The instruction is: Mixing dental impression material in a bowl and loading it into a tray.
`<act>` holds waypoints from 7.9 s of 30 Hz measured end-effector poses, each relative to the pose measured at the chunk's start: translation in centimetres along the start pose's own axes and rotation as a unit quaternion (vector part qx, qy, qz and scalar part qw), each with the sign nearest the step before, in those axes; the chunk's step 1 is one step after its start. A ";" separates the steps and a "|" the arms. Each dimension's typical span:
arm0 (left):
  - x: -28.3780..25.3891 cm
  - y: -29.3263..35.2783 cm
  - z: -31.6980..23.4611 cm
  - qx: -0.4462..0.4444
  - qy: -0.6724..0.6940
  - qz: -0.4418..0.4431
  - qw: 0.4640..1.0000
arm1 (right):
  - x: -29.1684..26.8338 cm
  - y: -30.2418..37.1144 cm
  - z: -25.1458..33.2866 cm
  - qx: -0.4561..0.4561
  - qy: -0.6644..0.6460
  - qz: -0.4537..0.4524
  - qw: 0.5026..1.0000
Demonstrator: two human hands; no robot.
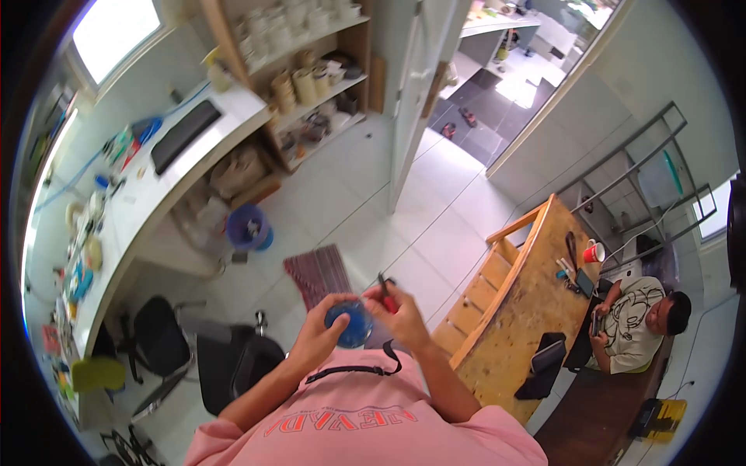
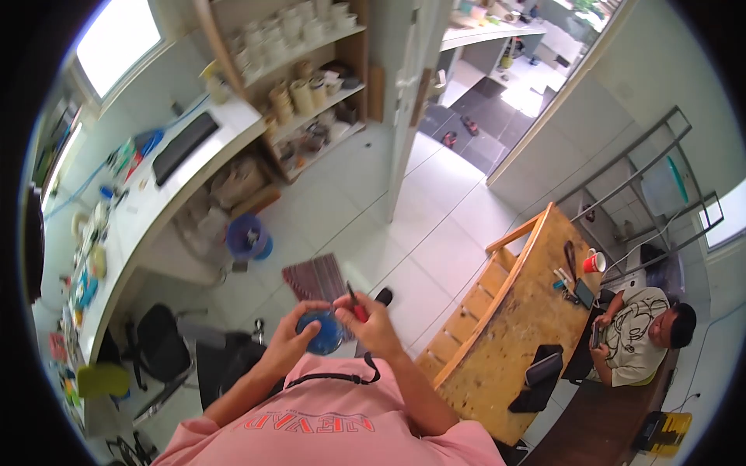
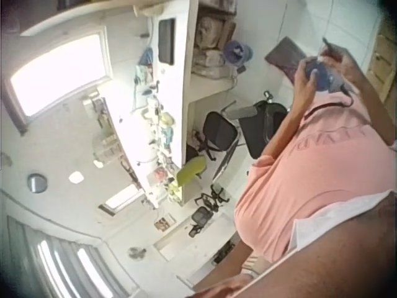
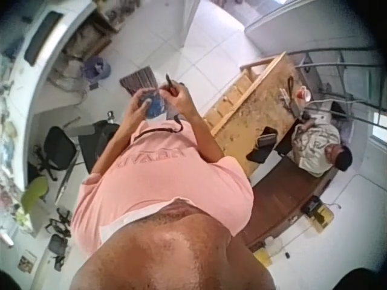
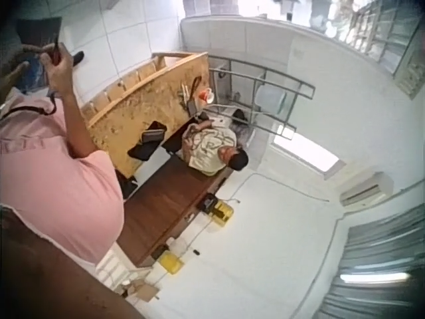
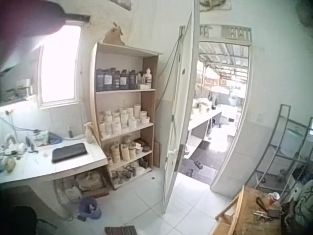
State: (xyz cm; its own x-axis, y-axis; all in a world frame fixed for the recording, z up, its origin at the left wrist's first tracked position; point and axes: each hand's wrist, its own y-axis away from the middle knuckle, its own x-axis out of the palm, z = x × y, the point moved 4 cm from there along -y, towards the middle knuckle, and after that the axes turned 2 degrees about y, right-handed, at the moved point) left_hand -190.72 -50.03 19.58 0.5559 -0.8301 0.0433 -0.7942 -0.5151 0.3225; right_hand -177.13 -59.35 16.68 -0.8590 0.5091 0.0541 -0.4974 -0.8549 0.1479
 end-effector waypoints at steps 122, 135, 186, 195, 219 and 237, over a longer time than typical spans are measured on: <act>61.2 -210.6 -47.5 0.069 -0.026 0.129 0.989 | -145.9 -153.2 11.1 0.106 0.112 -0.290 0.945; 50.0 -218.9 -48.9 -0.143 0.631 0.069 0.759 | -167.4 -191.1 14.1 0.104 0.014 -0.296 0.950; 41.2 -212.8 -50.2 0.319 0.684 -0.259 0.603 | -101.7 -225.1 25.1 -0.200 0.423 0.407 0.785; 32.5 -201.1 -42.9 0.228 0.708 -0.225 0.630 | -100.1 -226.3 22.9 -0.005 0.355 0.449 0.820; 24.5 -199.3 -41.9 0.305 0.749 -0.302 0.505 | -82.9 -205.8 35.8 -0.378 0.635 0.216 0.638; 22.8 -198.8 -40.9 0.336 0.746 -0.363 0.446 | -83.1 -205.6 35.7 -0.396 0.639 0.236 0.616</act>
State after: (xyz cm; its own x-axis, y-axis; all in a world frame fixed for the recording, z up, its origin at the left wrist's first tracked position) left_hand -10.11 42.14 -4.90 -0.1272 0.4150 0.9009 0.1120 -0.8964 0.4288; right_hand 0.83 77.72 17.02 -0.0724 0.1232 -0.9897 0.3754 -0.9160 -0.1415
